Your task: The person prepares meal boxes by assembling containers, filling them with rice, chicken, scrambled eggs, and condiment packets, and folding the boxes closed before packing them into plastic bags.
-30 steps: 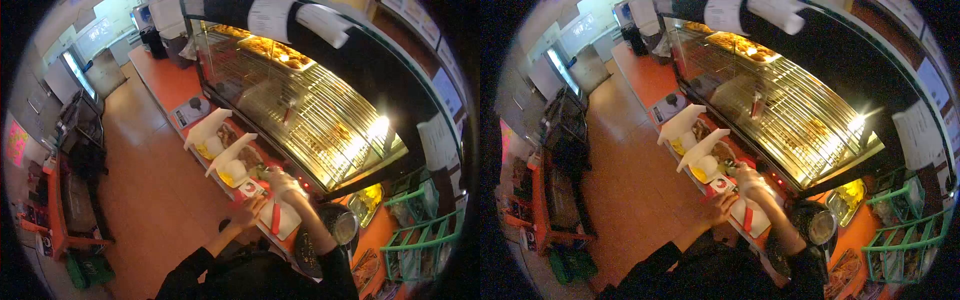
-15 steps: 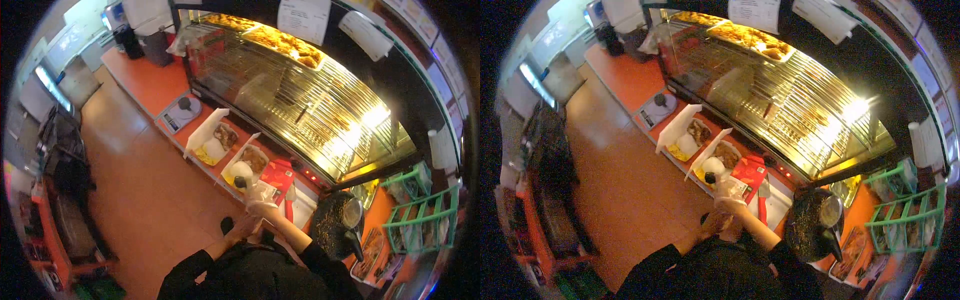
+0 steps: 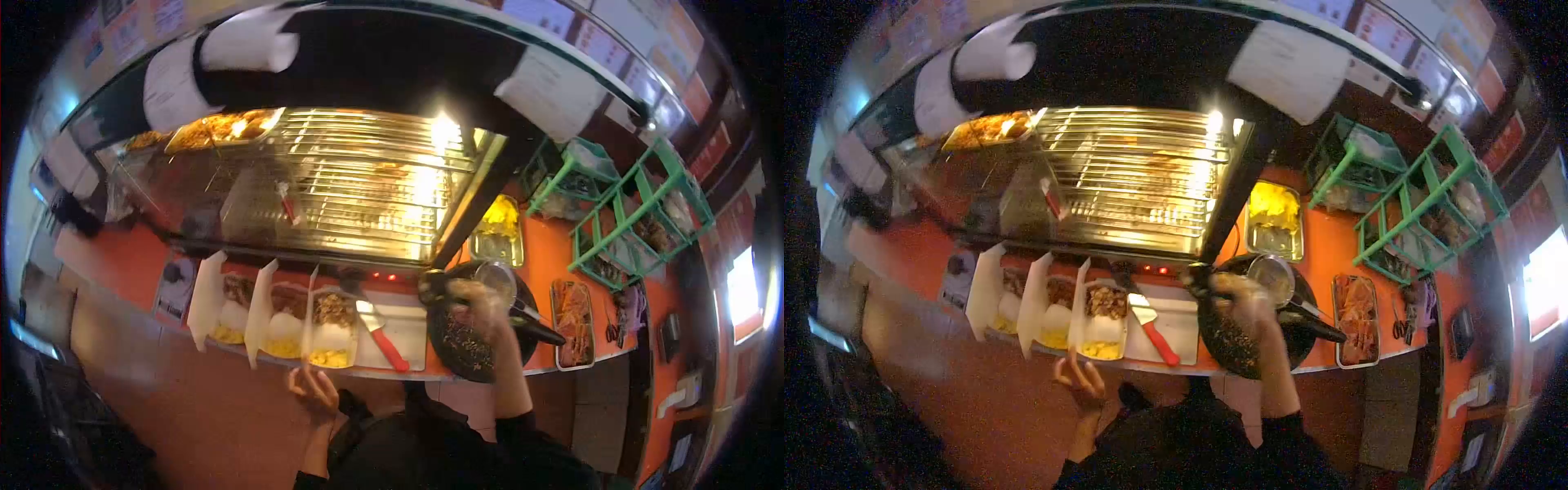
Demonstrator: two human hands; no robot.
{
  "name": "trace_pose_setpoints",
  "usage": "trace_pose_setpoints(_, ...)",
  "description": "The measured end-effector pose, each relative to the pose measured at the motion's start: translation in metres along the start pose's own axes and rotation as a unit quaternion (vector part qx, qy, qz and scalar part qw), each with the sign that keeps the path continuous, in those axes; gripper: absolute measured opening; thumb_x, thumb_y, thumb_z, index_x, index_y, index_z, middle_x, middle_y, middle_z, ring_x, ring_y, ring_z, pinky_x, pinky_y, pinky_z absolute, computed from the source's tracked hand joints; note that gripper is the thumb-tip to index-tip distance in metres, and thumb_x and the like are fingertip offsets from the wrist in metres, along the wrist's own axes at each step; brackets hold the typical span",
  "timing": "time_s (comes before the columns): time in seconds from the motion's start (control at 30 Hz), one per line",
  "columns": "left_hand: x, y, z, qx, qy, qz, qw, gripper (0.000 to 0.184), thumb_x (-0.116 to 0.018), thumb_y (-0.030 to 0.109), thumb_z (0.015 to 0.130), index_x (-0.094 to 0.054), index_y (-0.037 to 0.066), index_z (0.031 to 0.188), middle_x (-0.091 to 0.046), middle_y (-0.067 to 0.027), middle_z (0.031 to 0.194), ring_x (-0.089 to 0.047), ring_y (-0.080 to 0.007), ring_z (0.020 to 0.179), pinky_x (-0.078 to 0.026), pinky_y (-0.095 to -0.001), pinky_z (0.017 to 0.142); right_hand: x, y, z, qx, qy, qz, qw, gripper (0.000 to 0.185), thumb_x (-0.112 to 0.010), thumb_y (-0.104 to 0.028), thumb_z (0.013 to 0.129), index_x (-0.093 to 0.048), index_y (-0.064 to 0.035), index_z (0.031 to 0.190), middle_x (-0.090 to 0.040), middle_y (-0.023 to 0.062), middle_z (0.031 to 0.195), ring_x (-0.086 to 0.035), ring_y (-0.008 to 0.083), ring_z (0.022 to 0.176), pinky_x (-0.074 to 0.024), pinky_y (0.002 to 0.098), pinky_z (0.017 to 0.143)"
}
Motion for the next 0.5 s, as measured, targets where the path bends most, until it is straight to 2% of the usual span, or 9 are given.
trace_pose_setpoints(0.07, 0.016, 0.008, 0.005, 0.045, 0.041, 0.057, 0.996, 0.024, -0.049, 0.012, 0.087, -0.057, -0.001, 0.105, -0.034, -0.0166, 0.106, -0.033, -0.0296, 0.104, -0.031, -0.0444, 0.091, 0.078, -0.033, 0.022, 0.127, 0.094, -0.197, 0.967, 0.025, -0.052, -0.011, 0.086, -0.062, -0.005, 0.108, -0.061, 0.0116, 0.104, -0.059, 0.0191, 0.088, -0.0498, 0.0288, 0.069)
trace_pose_setpoints(0.13, 0.004, 0.019, -0.006, 0.039, 0.018, 0.068, 0.997, 0.02, -0.05, 0.01, 0.085, -0.058, 0.0, 0.101, -0.034, -0.0164, 0.106, -0.032, -0.0296, 0.104, -0.03, -0.0443, 0.09, 0.123, -0.061, 0.048, 0.288, 0.238, -0.565, 0.736, 0.03, -0.044, -0.006, 0.089, -0.061, -0.0073, 0.114, -0.061, 0.0125, 0.105, -0.06, 0.0174, 0.084, -0.0482, 0.0258, 0.063)
trace_pose_setpoints(0.2, 0.002, 0.068, 0.005, -0.015, -0.001, 0.037, 0.999, 0.015, -0.053, 0.002, 0.076, -0.059, 0.002, 0.09, -0.039, -0.0172, 0.104, -0.039, -0.0316, 0.101, -0.037, -0.0432, 0.084, 0.184, -0.021, 0.138, 0.287, 0.155, -0.481, 0.814, 0.023, -0.048, -0.019, 0.091, -0.063, -0.0054, 0.101, -0.056, 0.0086, 0.076, -0.054, 0.0154, 0.062, -0.0422, 0.0324, 0.048)
trace_pose_setpoints(0.27, -0.021, 0.138, 0.024, -0.041, -0.137, -0.065, 0.988, 0.016, -0.05, 0.001, 0.075, -0.062, 0.005, 0.085, -0.048, -0.0126, 0.094, -0.046, -0.0278, 0.094, -0.041, -0.04, 0.081, 0.164, -0.063, 0.129, 0.207, 0.28, -0.717, 0.604, 0.026, -0.05, -0.025, 0.091, -0.065, -0.0055, 0.082, -0.053, 0.0068, 0.065, -0.052, 0.0155, 0.055, -0.0407, 0.0362, 0.044)
trace_pose_setpoints(0.33, -0.088, 0.165, 0.013, -0.066, -0.233, -0.309, 0.92, 0.017, -0.053, 0.009, 0.081, -0.062, 0.001, 0.094, -0.061, -0.0117, 0.089, -0.057, -0.0266, 0.087, -0.045, -0.0332, 0.077, 0.169, -0.062, 0.143, 0.237, 0.303, -0.696, 0.606, 0.032, -0.053, -0.032, 0.089, -0.065, -0.0072, 0.072, -0.055, 0.0073, 0.059, -0.052, 0.0165, 0.05, -0.0415, 0.0368, 0.042)
trace_pose_setpoints(0.37, -0.122, 0.187, -0.005, 0.002, -0.325, -0.381, 0.866, 0.02, -0.052, 0.011, 0.087, -0.061, 0.0, 0.102, -0.061, -0.0115, 0.096, -0.058, -0.023, 0.09, -0.045, -0.0307, 0.08, 0.169, -0.059, 0.157, 0.135, 0.221, -0.724, 0.64, 0.027, -0.057, -0.032, 0.086, -0.064, -0.0061, 0.092, -0.061, 0.0087, 0.068, -0.053, 0.017, 0.05, -0.045, 0.0357, 0.045)
trace_pose_setpoints(0.4, -0.154, 0.216, -0.023, -0.009, -0.445, -0.381, 0.81, 0.029, -0.052, 0.016, 0.091, -0.056, 0.002, 0.116, -0.057, -0.0108, 0.113, -0.056, -0.0198, 0.1, -0.045, -0.0306, 0.086, 0.152, -0.077, 0.133, 0.047, 0.225, -0.69, 0.686, 0.033, -0.054, -0.034, 0.087, -0.063, -0.0053, 0.099, -0.061, 0.0128, 0.086, -0.058, 0.0241, 0.071, -0.0479, 0.0389, 0.062)
trace_pose_setpoints(0.47, -0.179, 0.276, -0.035, 0.037, -0.469, -0.546, 0.693, 0.043, -0.046, 0.02, 0.094, -0.04, 0.003, 0.133, -0.043, -0.0139, 0.133, -0.041, -0.0213, 0.125, -0.03, -0.0357, 0.105, 0.141, -0.066, 0.138, 0.129, 0.215, -0.676, 0.693, 0.033, -0.054, -0.033, 0.087, -0.061, -0.0048, 0.102, -0.061, 0.0129, 0.087, -0.058, 0.0239, 0.072, -0.0478, 0.0381, 0.063)
trace_pose_setpoints(0.5, -0.186, 0.296, -0.034, 0.04, -0.461, -0.543, 0.701, 0.043, -0.046, 0.02, 0.094, -0.04, 0.003, 0.133, -0.043, -0.0139, 0.133, -0.041, -0.0213, 0.125, -0.03, -0.0357, 0.105, 0.137, -0.057, 0.134, 0.181, 0.214, -0.664, 0.693, 0.033, -0.053, -0.032, 0.087, -0.06, -0.0046, 0.103, -0.061, 0.013, 0.088, -0.057, 0.0237, 0.073, -0.0478, 0.0378, 0.063)
Point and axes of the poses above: each hand's wrist, its own z-axis towards the middle knuckle, its own x-axis out of the back of the hand, y = z × x, the point moved 9 cm from there along z, towards the middle knuckle
